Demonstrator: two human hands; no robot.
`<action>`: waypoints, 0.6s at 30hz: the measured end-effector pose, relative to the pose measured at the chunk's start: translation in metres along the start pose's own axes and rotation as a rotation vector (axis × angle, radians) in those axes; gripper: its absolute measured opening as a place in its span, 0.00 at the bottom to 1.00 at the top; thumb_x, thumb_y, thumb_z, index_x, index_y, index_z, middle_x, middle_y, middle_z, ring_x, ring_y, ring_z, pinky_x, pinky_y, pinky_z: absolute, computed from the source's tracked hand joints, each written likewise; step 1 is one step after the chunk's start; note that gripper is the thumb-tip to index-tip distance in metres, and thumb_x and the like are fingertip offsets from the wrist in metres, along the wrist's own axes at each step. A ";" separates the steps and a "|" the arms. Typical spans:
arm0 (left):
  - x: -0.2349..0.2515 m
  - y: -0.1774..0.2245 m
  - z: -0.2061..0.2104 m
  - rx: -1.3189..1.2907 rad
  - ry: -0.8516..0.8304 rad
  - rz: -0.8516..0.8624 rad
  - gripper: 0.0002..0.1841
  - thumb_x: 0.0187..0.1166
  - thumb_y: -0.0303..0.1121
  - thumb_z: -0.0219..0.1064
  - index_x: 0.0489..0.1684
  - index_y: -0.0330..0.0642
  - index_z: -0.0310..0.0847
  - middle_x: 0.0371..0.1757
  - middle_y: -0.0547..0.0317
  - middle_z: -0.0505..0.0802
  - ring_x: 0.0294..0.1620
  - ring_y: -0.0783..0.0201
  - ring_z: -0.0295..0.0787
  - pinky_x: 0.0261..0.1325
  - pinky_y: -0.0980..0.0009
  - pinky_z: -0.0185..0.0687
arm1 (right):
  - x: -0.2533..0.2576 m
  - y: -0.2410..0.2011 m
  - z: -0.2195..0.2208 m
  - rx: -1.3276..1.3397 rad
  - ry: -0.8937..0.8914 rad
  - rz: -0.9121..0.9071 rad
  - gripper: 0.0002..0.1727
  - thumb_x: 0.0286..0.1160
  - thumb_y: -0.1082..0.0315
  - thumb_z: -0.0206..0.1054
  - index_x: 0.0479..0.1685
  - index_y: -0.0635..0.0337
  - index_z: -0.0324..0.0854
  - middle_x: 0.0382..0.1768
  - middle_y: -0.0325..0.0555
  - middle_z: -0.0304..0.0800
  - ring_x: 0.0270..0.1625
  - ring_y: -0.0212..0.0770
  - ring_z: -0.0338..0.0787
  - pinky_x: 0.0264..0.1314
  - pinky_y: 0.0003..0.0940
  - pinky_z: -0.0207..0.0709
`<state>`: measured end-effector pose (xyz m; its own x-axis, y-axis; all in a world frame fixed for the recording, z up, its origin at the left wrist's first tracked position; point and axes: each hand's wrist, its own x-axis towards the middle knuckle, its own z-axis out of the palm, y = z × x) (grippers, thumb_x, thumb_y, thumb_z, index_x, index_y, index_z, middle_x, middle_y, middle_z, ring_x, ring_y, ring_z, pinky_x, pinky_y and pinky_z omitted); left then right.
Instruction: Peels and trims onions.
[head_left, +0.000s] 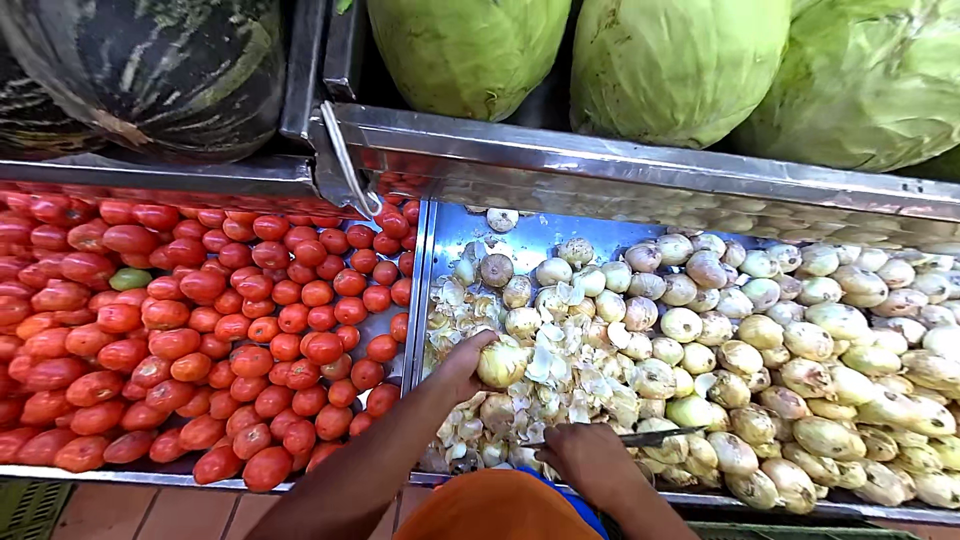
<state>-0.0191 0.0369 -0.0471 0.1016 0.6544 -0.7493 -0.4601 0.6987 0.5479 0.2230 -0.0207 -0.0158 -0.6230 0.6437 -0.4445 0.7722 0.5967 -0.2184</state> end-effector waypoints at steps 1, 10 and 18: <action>-0.010 0.007 0.001 0.047 -0.031 0.029 0.25 0.85 0.52 0.59 0.66 0.39 0.80 0.57 0.40 0.90 0.54 0.45 0.91 0.53 0.46 0.88 | 0.003 0.003 -0.005 0.060 -0.048 0.050 0.26 0.85 0.43 0.59 0.44 0.60 0.85 0.39 0.57 0.92 0.46 0.62 0.94 0.44 0.65 0.83; -0.043 0.009 0.014 0.274 -0.164 0.240 0.19 0.83 0.44 0.69 0.65 0.44 0.80 0.54 0.44 0.91 0.54 0.52 0.90 0.59 0.53 0.86 | 0.011 0.006 -0.082 0.166 0.125 0.207 0.46 0.65 0.15 0.53 0.33 0.55 0.84 0.26 0.45 0.86 0.35 0.49 0.90 0.39 0.55 0.81; -0.053 -0.010 0.029 0.318 -0.046 0.293 0.27 0.72 0.38 0.79 0.66 0.41 0.73 0.51 0.45 0.91 0.52 0.54 0.91 0.57 0.54 0.87 | 0.019 -0.006 -0.096 0.041 -0.095 0.210 0.49 0.65 0.13 0.48 0.29 0.57 0.84 0.28 0.50 0.88 0.40 0.55 0.92 0.42 0.59 0.81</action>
<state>0.0055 0.0033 -0.0018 0.0496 0.8457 -0.5314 -0.1818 0.5308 0.8278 0.1948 0.0340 0.0606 -0.4352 0.7024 -0.5632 0.8892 0.4334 -0.1465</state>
